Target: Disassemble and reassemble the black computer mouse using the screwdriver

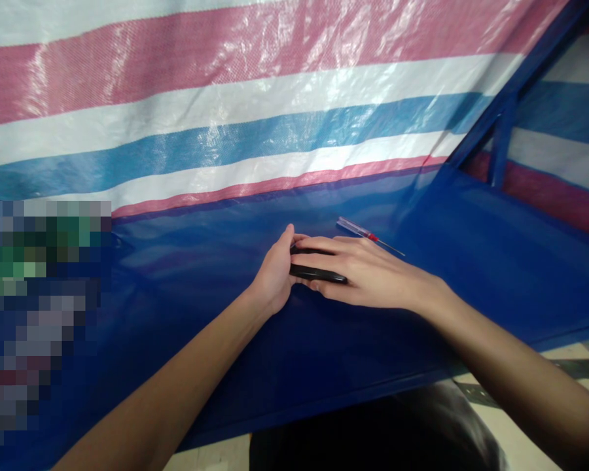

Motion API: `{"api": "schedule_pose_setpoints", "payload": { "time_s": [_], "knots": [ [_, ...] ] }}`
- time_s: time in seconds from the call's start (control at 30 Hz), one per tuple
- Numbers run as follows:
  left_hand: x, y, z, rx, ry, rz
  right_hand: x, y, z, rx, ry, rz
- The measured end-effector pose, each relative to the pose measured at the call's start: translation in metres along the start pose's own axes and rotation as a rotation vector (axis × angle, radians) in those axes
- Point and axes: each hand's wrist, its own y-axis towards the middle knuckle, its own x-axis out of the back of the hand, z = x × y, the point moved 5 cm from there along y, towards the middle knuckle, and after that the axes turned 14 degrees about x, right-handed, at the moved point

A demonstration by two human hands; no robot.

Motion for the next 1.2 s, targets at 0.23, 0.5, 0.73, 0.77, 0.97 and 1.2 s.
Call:
{"api": "schedule_pose_setpoints", "payload": {
  "time_s": [0.23, 0.5, 0.73, 0.77, 0.97, 1.2],
  "knots": [
    [0.0005, -0.0011, -0.0010, 0.016, -0.035, 0.002, 0.0003, -0.0008, -0.0002, -0.002, -0.013, -0.003],
    [0.0004, -0.0003, -0.0009, 0.020, -0.043, 0.023, 0.0001, -0.0011, -0.0016, -0.029, 0.001, -0.024],
    [0.0000, -0.0006, -0.0007, 0.021, -0.052, 0.034, 0.0002, -0.0006, -0.0018, -0.030, 0.014, -0.026],
    [-0.0003, -0.0008, -0.0010, 0.021, -0.053, 0.035, -0.0001, -0.0007, -0.0017, -0.030, 0.015, -0.019],
    [-0.0017, -0.0019, -0.0015, 0.034, -0.039, 0.026, -0.0014, -0.0005, -0.0021, -0.041, 0.006, 0.011],
    [-0.0011, -0.0015, -0.0003, 0.037, -0.041, 0.035, -0.0015, -0.0005, -0.0019, -0.057, 0.020, 0.011]
  ]
}}
